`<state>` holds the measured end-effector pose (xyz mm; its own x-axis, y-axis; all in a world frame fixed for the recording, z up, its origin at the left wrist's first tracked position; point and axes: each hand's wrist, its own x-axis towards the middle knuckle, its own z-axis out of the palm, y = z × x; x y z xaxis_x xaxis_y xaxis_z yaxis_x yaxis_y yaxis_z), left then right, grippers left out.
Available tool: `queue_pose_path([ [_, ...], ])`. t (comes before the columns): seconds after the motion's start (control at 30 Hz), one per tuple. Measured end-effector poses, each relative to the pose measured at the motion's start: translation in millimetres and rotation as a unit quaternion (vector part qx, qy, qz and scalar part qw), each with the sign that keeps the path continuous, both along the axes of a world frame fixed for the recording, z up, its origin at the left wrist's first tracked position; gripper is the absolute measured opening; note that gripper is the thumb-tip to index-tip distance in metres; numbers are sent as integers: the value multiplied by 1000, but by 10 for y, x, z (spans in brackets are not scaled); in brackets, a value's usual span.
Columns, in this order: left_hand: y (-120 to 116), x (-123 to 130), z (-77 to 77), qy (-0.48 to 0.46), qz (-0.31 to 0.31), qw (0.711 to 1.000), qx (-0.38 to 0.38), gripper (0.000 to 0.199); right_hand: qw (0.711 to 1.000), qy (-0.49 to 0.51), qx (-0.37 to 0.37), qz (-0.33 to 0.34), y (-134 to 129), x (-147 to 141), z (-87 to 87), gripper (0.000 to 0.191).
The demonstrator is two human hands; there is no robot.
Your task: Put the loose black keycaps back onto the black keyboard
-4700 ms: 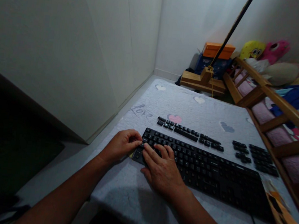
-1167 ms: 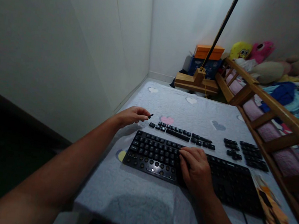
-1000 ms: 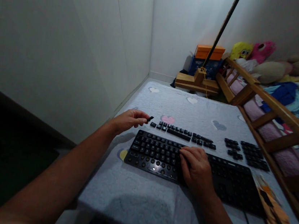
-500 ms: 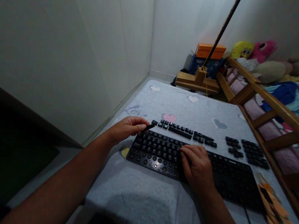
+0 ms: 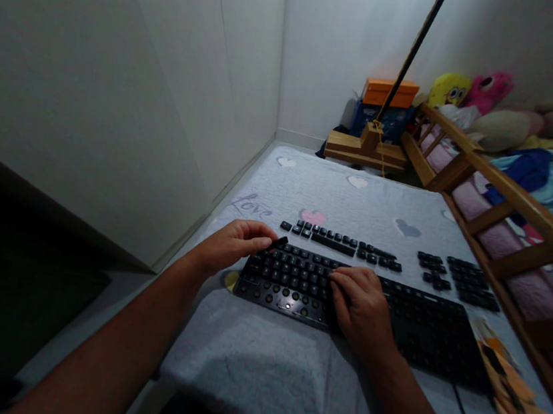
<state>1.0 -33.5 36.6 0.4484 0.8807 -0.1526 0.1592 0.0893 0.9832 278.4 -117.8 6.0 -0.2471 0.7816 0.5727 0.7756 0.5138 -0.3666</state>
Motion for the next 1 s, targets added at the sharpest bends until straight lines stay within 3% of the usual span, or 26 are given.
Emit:
queue_pose_path([
  [0.47,-105,47,76,-10,-21,999,-33,35,1000,1,8,11,-21,-98,28,19],
  [0.77,-259,268,194,29,-114,990,-77,30,997,32,37,52,-54,-297,55,39],
  [1.0,-334,435,147,26,-135,988,-64,26,996,37,9,83,-86,-325,52,22],
])
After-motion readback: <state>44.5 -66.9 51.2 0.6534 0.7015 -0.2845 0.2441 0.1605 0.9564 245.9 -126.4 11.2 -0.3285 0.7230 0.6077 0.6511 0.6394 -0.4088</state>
